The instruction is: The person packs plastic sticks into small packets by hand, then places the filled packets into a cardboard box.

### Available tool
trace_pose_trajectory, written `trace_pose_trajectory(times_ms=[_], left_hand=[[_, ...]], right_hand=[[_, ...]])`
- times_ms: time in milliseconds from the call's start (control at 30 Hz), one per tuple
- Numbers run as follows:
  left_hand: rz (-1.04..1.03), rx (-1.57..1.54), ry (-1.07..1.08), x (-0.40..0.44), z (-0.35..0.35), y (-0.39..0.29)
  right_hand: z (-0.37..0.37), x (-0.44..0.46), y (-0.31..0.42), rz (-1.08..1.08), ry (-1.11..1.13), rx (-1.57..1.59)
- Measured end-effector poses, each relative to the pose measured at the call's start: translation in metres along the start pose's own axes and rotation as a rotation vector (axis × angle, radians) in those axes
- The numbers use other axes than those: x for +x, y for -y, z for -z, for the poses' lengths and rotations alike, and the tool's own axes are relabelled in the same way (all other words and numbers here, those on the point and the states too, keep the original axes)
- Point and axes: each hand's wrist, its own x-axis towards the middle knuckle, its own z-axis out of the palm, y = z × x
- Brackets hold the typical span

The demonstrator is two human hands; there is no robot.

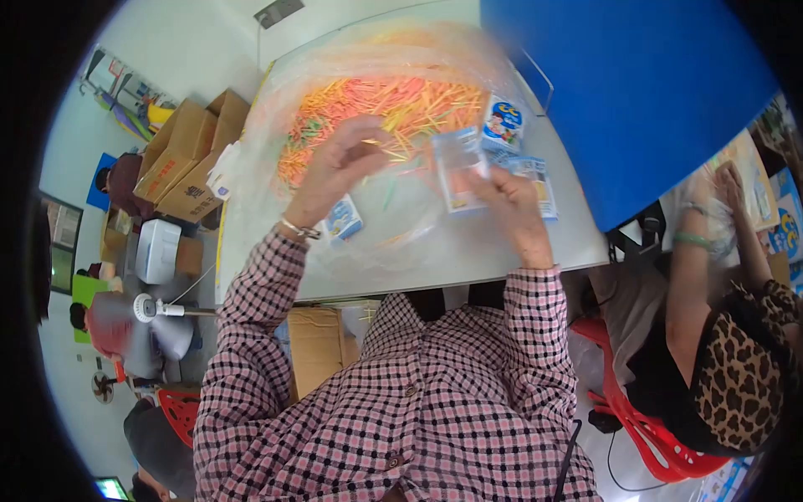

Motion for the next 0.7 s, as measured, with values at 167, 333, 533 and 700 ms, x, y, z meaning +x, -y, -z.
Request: trace_pose_trajectory(times_ms=[167, 333, 533, 700], left_hand=[[0.048, 0.163, -0.079, -0.019, 0.031, 0.014], [0.175, 0.485, -0.113, -0.051, 0.067, 0.040], [0.165, 0.862, -0.069, -0.067, 0.094, 0.069], [0.106, 0.966, -0.045, -0.061, 0.092, 0.093]], right_hand=[[0.069, -0.006, -0.014, 0.343, -0.253, -0.475], [0.086, 0.006, -0.049, 0.132, -0.103, -0.718], [0.063, -0.002, -0.026, 0.139, -0.421, -0.960], [0.006, -0.001, 0.007, 0.492, -0.380, -0.979]])
